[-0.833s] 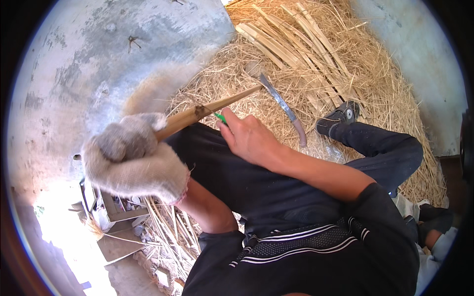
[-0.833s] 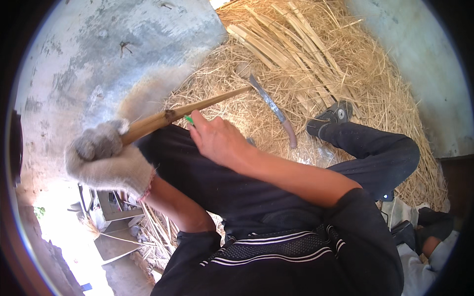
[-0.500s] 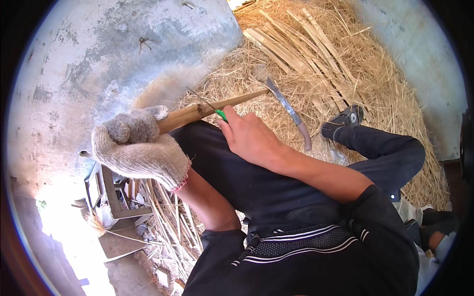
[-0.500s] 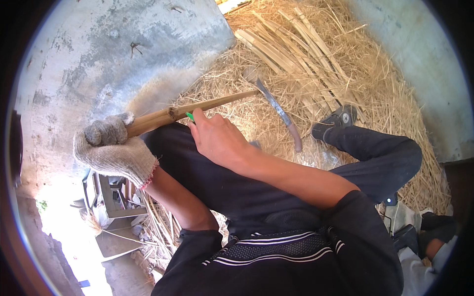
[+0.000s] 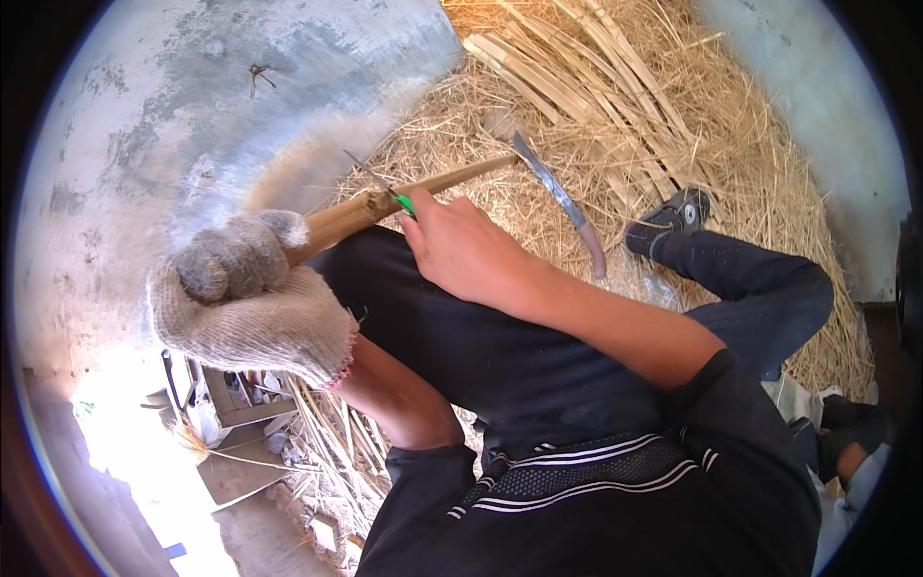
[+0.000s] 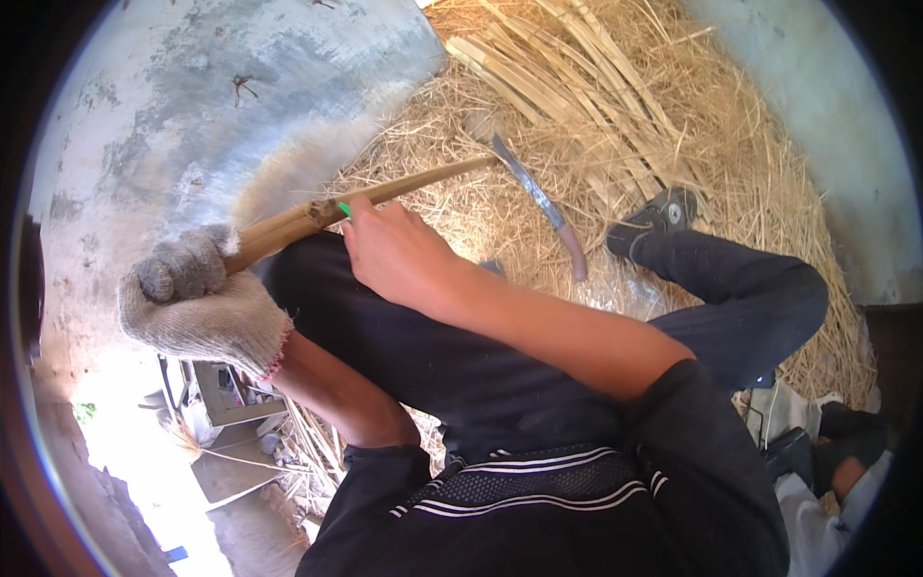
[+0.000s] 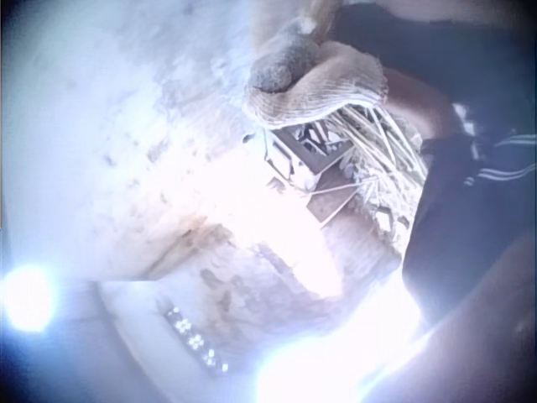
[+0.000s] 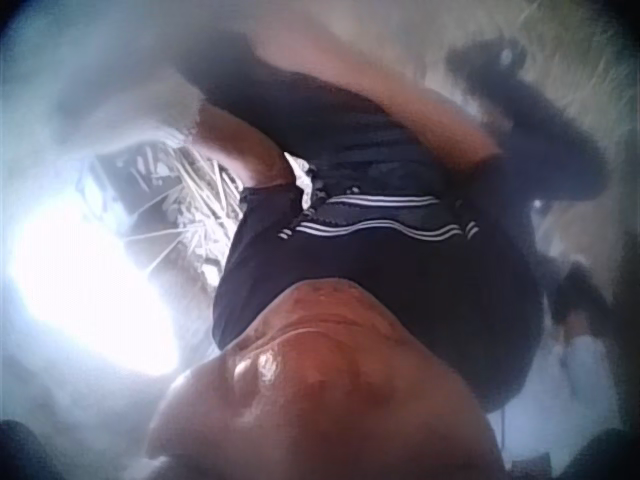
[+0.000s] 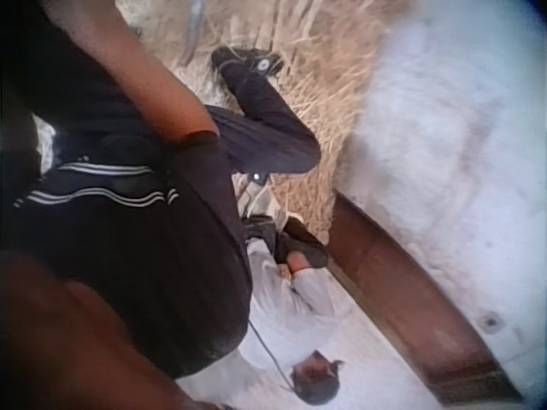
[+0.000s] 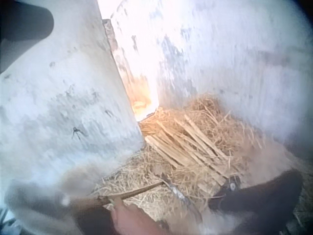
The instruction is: The person sits on a straw-covered floor and uses a knife to peel the outer layer off a long bamboo stick. They hold the stick with a gloved left hand and scrape the surface with the knife in their right hand, creating a pile of shavings.
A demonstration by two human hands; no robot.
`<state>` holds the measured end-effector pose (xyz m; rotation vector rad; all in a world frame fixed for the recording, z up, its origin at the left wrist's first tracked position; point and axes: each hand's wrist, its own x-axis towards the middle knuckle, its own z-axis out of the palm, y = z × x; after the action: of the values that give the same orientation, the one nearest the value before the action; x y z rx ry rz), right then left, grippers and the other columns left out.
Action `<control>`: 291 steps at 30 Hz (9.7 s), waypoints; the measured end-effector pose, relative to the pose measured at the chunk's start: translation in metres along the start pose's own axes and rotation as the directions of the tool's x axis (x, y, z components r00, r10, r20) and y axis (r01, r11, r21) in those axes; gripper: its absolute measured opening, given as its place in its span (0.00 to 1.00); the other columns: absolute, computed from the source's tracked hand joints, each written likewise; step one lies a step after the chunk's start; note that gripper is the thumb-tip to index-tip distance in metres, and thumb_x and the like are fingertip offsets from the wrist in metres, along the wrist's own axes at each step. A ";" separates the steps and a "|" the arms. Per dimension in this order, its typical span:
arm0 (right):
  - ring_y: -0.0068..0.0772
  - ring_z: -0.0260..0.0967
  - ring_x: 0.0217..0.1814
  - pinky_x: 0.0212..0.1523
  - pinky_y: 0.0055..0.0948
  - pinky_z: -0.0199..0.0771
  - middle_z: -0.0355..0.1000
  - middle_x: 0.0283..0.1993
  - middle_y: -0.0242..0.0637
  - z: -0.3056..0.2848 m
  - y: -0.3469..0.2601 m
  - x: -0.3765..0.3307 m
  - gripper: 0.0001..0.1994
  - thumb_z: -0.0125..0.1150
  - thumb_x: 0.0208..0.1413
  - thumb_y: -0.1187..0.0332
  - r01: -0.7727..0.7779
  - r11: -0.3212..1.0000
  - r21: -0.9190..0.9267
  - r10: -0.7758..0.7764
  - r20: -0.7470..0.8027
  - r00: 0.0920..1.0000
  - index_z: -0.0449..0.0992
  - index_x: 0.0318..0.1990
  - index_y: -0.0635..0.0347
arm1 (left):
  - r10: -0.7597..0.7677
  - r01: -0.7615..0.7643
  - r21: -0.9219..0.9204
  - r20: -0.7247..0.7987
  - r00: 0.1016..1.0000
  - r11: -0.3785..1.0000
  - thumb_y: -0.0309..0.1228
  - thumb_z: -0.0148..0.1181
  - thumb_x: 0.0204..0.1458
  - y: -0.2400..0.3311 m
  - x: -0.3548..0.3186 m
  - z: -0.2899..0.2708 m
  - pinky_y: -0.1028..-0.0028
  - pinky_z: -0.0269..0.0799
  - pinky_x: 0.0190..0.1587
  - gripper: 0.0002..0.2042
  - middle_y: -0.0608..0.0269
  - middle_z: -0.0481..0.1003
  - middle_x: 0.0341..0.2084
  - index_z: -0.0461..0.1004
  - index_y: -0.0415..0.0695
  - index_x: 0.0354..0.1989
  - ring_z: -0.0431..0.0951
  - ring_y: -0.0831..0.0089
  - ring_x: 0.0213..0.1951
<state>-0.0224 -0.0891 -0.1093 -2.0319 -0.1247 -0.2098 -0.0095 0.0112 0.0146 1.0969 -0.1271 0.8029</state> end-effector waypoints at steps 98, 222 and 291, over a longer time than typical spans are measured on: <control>0.60 0.73 0.27 0.29 0.54 0.73 0.71 0.21 0.57 -0.016 0.108 -0.017 0.15 0.47 0.65 0.61 -0.176 0.946 -0.271 0.170 -0.047 0.984 0.70 0.40 0.67 | 0.103 0.186 -0.386 0.618 0.779 0.904 0.32 0.38 0.55 -0.010 0.008 -0.011 0.67 0.60 0.07 0.17 0.68 0.52 0.03 0.57 0.49 0.12 0.50 0.75 0.04; 0.62 0.74 0.27 0.27 0.52 0.76 0.72 0.23 0.55 -0.022 0.082 -0.013 0.14 0.42 0.66 0.62 -0.147 0.939 -0.310 0.139 -0.048 0.989 0.63 0.47 0.67 | -0.087 0.180 -0.193 0.413 0.907 0.965 0.31 0.48 0.39 0.007 -0.004 0.018 0.73 0.47 0.14 0.13 0.70 0.50 0.06 0.54 0.50 0.07 0.44 0.77 0.10; 0.59 0.73 0.25 0.26 0.50 0.74 0.70 0.19 0.57 -0.017 0.068 -0.004 0.11 0.44 0.64 0.65 -0.268 0.957 -0.111 0.257 -0.102 0.961 0.65 0.41 0.67 | -0.030 0.134 -0.243 0.388 0.921 0.961 0.31 0.47 0.45 0.002 -0.001 0.038 0.75 0.48 0.11 0.15 0.72 0.52 0.07 0.56 0.50 0.09 0.47 0.79 0.09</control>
<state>-0.0160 -0.1352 -0.1626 -2.1343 0.2182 -0.1400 -0.0009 -0.0200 0.0337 0.9838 -0.5012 0.4698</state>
